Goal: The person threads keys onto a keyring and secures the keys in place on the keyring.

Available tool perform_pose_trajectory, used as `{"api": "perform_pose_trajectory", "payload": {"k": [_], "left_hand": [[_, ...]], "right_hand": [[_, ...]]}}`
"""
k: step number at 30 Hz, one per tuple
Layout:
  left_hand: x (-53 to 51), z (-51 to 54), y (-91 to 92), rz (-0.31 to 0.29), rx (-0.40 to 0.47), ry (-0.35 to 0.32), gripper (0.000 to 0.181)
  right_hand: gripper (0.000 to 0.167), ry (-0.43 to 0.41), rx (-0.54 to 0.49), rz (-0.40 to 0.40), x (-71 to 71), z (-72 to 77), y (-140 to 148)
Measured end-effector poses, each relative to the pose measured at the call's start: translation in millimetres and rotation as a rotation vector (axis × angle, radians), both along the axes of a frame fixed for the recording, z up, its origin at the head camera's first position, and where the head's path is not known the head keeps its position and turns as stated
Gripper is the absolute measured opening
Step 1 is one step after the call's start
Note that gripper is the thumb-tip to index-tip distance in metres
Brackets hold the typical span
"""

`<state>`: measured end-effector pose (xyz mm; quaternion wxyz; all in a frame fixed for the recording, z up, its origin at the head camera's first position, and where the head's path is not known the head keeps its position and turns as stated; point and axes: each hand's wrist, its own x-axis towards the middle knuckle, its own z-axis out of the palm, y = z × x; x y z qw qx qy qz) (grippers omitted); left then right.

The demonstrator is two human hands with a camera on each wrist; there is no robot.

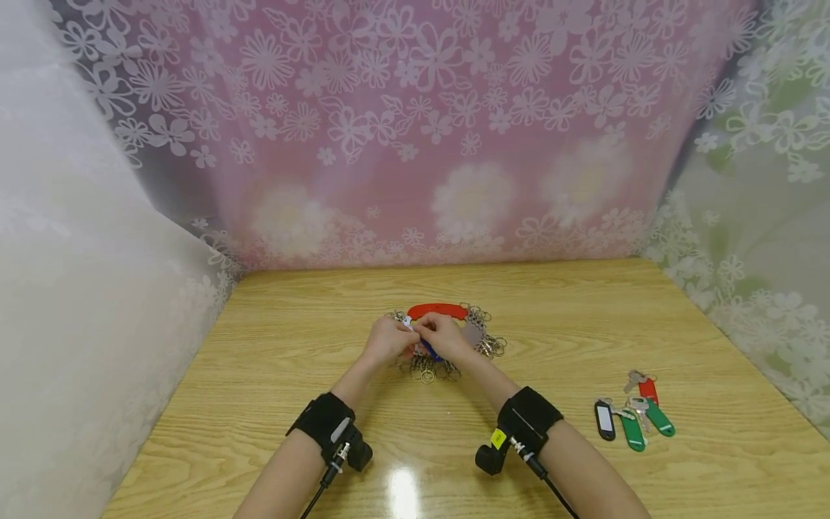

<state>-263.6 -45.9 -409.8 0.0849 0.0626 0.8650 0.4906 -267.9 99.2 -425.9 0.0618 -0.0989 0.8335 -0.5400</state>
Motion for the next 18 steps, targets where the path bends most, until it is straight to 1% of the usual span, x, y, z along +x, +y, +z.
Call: {"api": "perform_pose_trajectory", "payload": {"k": [5, 6, 10, 12, 15, 18], "left_hand": [[-1.3, -0.3, -1.0, 0.005, 0.059, -0.022, 0.019], [-1.5, -0.4, -1.2, 0.004, 0.081, -0.036, 0.018], [-2.4, -1.4, -2.4, -0.013, 0.161, -0.077, 0.018], [-3.0, -3.0, -3.7, -0.033, 0.180, -0.087, 0.018], [-4.8, -7.0, -5.8, -0.080, 0.163, -0.059, 0.018], [-5.8, -9.5, -7.3, -0.121, 0.125, 0.006, 0.018]], "right_hand": [[0.012, 0.013, 0.016, 0.010, -1.2, -0.7, -0.7], [0.012, 0.023, 0.021, 0.011, -1.4, -0.7, -0.7], [0.012, 0.047, 0.026, 0.016, -2.2, -0.6, 0.2], [0.012, 0.051, 0.026, 0.016, -2.7, -0.1, 1.0], [0.013, 0.032, 0.026, 0.014, -3.5, 0.2, 2.2], [0.013, 0.031, 0.052, 0.004, -4.4, -0.4, 2.5]]}}
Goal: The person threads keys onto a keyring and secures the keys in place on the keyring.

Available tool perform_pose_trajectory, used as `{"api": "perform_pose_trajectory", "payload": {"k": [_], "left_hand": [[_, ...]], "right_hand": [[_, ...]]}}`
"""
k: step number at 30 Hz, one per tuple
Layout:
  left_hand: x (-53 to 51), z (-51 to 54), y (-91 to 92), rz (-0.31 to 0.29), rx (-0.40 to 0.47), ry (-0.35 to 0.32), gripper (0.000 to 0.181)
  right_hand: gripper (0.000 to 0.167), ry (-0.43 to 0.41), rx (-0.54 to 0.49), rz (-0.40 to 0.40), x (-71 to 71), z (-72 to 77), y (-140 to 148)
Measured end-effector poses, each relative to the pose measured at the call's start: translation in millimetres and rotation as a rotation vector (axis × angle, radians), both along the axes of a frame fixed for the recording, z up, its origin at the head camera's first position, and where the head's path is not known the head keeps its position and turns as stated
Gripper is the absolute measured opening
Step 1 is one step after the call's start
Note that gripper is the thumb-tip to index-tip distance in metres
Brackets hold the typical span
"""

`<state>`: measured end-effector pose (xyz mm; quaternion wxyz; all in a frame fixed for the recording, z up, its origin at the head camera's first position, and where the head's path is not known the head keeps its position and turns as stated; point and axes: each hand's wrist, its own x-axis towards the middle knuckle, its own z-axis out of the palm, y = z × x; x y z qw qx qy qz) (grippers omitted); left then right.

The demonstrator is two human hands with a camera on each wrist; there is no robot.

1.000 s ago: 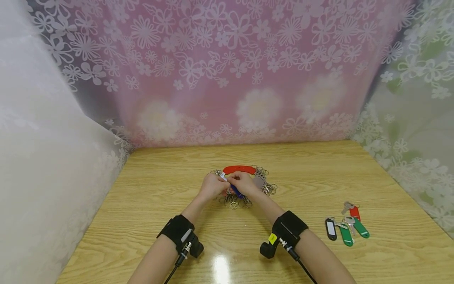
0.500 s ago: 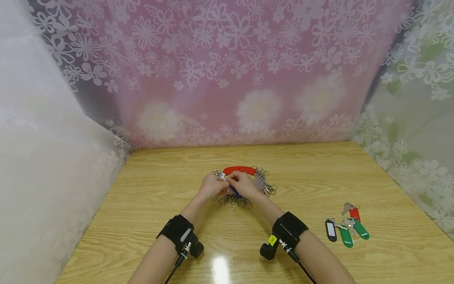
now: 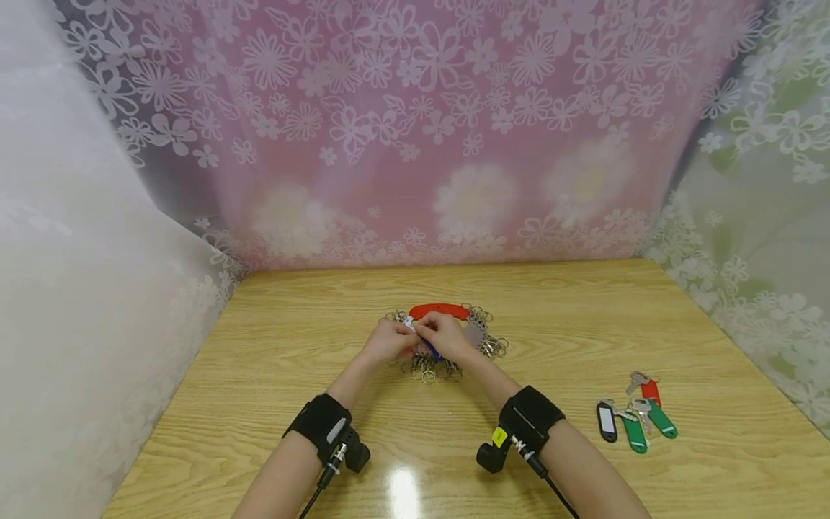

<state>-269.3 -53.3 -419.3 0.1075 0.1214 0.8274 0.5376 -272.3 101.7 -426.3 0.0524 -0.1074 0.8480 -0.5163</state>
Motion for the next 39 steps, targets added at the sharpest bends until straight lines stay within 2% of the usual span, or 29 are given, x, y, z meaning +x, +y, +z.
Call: {"api": "perform_pose_trajectory", "payload": {"k": [5, 16, 24, 28, 32, 34, 36, 39], "left_hand": [[0.7, 1.0, -0.3, -0.008, -0.060, 0.049, 0.022], [1.9, 9.4, 1.7, 0.054, -0.089, -0.018, 0.023], [-0.4, 9.0, -0.2, 0.050, -0.051, -0.062, 0.023], [-0.5, 6.5, -2.5, -0.012, -0.105, 0.036, 0.019], [0.0, 2.5, -3.4, -0.089, -0.184, 0.172, 0.013], [0.0, 1.1, -3.1, -0.106, -0.214, 0.219, 0.013], [-0.3, -0.4, -2.6, -0.115, -0.239, 0.249, 0.014], [0.5, -0.2, -1.5, -0.112, -0.243, 0.238, 0.015]], "right_hand": [[0.013, 0.028, 0.047, -0.026, -0.1, -0.6, -1], [0.013, 0.027, 0.015, 0.036, 1.4, 3.0, 1], [0.012, 0.127, 0.083, 0.043, 0.4, -0.2, -1], [0.013, 0.125, 0.106, 0.027, -0.8, -0.7, -2], [0.013, 0.082, 0.103, 0.005, -2.2, -1.0, 0], [0.013, 0.060, 0.099, -0.001, -3.0, -1.1, 0], [0.013, 0.048, 0.099, -0.004, -3.3, -1.1, 1], [0.014, 0.038, 0.102, -0.012, -3.3, -1.1, 1]]}}
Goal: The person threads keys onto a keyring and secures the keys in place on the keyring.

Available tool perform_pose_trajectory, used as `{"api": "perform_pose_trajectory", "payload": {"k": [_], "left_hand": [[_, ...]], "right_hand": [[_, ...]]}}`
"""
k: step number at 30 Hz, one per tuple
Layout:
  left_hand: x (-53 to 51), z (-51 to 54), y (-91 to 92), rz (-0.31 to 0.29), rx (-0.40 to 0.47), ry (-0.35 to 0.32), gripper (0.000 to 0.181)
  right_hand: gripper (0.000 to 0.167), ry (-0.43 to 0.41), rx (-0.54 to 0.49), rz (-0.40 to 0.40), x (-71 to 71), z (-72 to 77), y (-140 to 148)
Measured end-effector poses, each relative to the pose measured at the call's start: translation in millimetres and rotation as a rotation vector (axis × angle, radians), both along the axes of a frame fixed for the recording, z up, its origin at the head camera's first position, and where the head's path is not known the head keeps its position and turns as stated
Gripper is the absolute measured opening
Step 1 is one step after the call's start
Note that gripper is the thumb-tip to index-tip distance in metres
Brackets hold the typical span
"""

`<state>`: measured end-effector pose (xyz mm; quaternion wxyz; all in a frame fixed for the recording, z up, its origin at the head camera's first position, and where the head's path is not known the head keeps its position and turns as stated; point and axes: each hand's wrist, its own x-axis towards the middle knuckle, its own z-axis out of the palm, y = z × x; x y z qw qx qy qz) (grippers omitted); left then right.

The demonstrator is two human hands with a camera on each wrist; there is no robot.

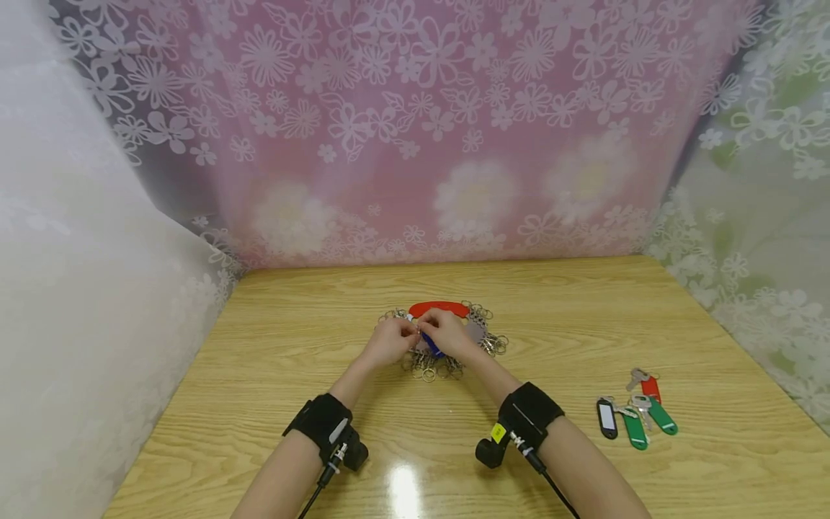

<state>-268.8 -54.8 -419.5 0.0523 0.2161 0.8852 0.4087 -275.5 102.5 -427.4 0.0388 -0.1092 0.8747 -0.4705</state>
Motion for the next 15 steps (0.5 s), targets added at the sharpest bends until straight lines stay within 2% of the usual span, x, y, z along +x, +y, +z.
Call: {"api": "perform_pose_trajectory", "payload": {"k": [3, 10, 15], "left_hand": [[1.4, 1.1, 0.9, 0.015, 0.015, -0.043, 0.017], [1.8, 4.8, 1.4, 0.087, 0.087, -0.204, 0.018], [1.2, 7.7, 1.1, 0.098, 0.113, -0.235, 0.019]], "right_hand": [[0.015, -0.010, 0.000, -0.004, 0.8, -0.4, -0.6], [0.016, -0.039, -0.017, 0.012, 2.0, -0.5, -1.3], [0.016, -0.051, -0.023, 0.014, 2.0, 2.5, -3.1]]}}
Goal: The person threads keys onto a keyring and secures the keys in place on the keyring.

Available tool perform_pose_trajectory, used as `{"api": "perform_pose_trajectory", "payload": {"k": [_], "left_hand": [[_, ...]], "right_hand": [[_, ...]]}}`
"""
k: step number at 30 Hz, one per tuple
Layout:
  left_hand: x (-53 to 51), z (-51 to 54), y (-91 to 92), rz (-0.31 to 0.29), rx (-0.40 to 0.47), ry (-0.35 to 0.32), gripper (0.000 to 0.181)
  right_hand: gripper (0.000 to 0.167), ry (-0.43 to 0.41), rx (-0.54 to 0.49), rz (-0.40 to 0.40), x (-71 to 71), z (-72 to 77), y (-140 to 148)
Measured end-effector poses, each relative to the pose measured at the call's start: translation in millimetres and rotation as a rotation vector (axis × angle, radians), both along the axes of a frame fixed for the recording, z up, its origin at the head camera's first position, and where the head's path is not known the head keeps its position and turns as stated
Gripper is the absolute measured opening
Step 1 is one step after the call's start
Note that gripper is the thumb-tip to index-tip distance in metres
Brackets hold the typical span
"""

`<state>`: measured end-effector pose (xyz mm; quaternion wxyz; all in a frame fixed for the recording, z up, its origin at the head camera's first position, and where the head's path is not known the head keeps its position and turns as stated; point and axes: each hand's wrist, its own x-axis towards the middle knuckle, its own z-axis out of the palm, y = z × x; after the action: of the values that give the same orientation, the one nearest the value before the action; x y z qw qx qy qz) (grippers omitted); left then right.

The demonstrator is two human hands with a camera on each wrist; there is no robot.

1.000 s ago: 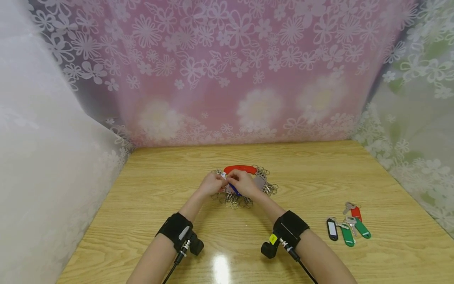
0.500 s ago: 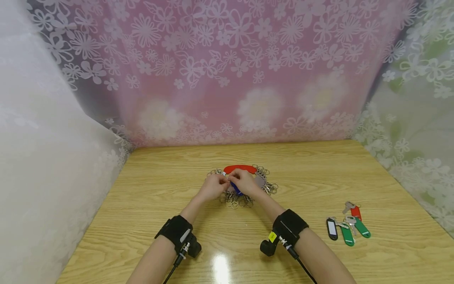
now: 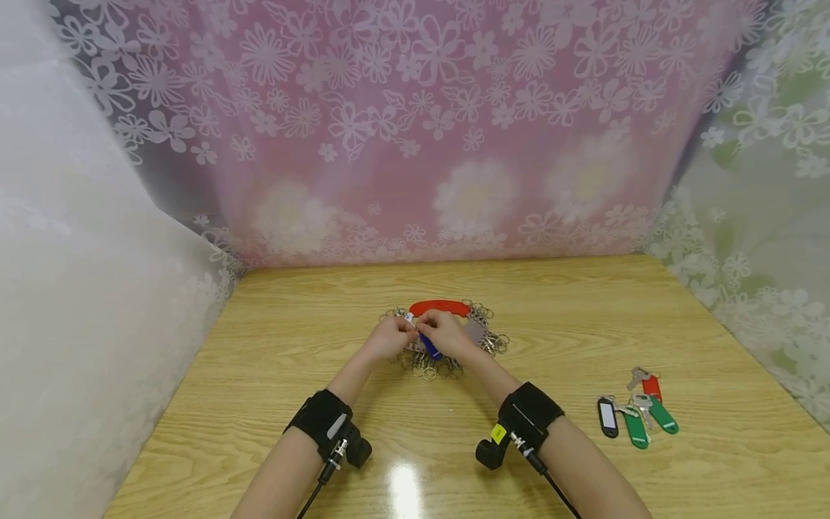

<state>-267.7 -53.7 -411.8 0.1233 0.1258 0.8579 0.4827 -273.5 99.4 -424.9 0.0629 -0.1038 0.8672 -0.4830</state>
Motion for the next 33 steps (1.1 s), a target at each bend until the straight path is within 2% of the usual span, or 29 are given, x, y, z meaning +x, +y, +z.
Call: {"api": "perform_pose_trajectory", "payload": {"k": [8, 13, 21, 26, 33], "left_hand": [[3.8, 5.2, 0.7, 0.008, -0.001, -0.005, 0.018], [3.7, 4.6, 1.5, 0.021, -0.001, -0.013, 0.018], [-4.6, -1.9, 2.3, 0.071, 0.062, -0.089, 0.017], [-6.0, -1.6, 1.9, 0.091, 0.096, -0.142, 0.018], [-7.7, -0.7, -0.8, 0.066, 0.156, -0.205, 0.021]], "right_hand": [[0.014, 0.000, 0.000, -0.025, 1.5, 0.3, -2], [0.014, 0.004, -0.024, -0.019, 1.5, -2.1, -1], [0.011, 0.105, 0.034, 0.023, 2.4, -1.5, 1], [0.010, 0.126, 0.050, 0.039, 3.3, -1.0, 1], [0.010, 0.148, 0.064, 0.064, 4.7, -0.7, 0]]}}
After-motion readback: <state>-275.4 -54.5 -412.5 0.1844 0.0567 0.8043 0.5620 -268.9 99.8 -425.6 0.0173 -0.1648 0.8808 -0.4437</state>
